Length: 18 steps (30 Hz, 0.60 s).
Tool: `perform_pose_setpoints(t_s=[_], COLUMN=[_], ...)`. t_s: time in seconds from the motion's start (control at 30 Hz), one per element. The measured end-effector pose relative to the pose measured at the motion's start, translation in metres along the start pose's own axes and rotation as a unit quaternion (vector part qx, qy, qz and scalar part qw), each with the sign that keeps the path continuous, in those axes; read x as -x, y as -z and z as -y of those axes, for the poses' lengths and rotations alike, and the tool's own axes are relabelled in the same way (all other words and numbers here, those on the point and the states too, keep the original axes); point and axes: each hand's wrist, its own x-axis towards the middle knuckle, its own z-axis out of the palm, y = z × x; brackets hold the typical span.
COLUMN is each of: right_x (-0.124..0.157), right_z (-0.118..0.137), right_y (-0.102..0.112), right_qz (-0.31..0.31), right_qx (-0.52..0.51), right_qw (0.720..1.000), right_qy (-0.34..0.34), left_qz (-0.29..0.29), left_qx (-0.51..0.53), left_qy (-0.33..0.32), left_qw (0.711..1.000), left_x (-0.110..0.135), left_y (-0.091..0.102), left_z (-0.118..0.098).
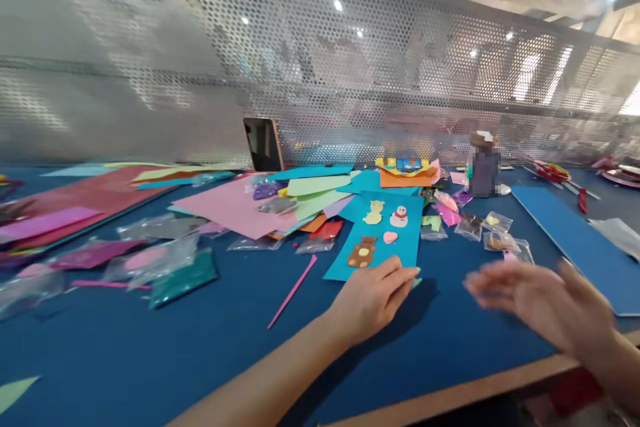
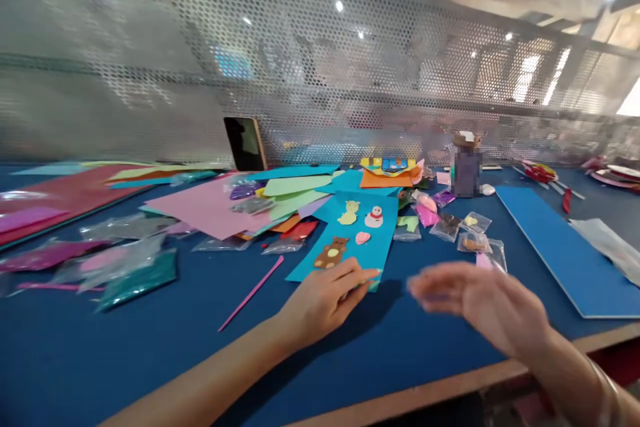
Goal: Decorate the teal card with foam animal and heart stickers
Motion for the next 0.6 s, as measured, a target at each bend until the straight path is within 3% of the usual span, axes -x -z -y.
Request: perform_pose_setpoints(t_s=[0.13, 0.23, 0.37, 0.6], right_x=[-0.070, -0.101, -0.097, -0.091], right_z=[-0.016, -0.039, -0.056, -0.050], right_y=[0.010, 0.013, 0.010, 0.010], right_qz=[-0.049, -0.072, -0.049, 0.052], right_qx=[-0.117, -0.141, -0.168, -0.225], right_qw=[0.992, 0.987, 0.984, 0.970], right_qy=[-0.012, -0.022, -0.041, -0.080], left_qz=[-0.041, -0.065, -0.082, -0.081], left_qx=[-0.007, 0.006, 0.036, 0.038], left_qy=[0.037, 0.050, 0.045, 0.015], left_qw=[0.998, 0.997, 0.995, 0.996], left_x=[-0.003, -0.004, -0.002, -0.002], left_y=[0.005, 0.004, -0.001, 0.001], left_z=[0.008, 0.017, 0.024, 0.016])
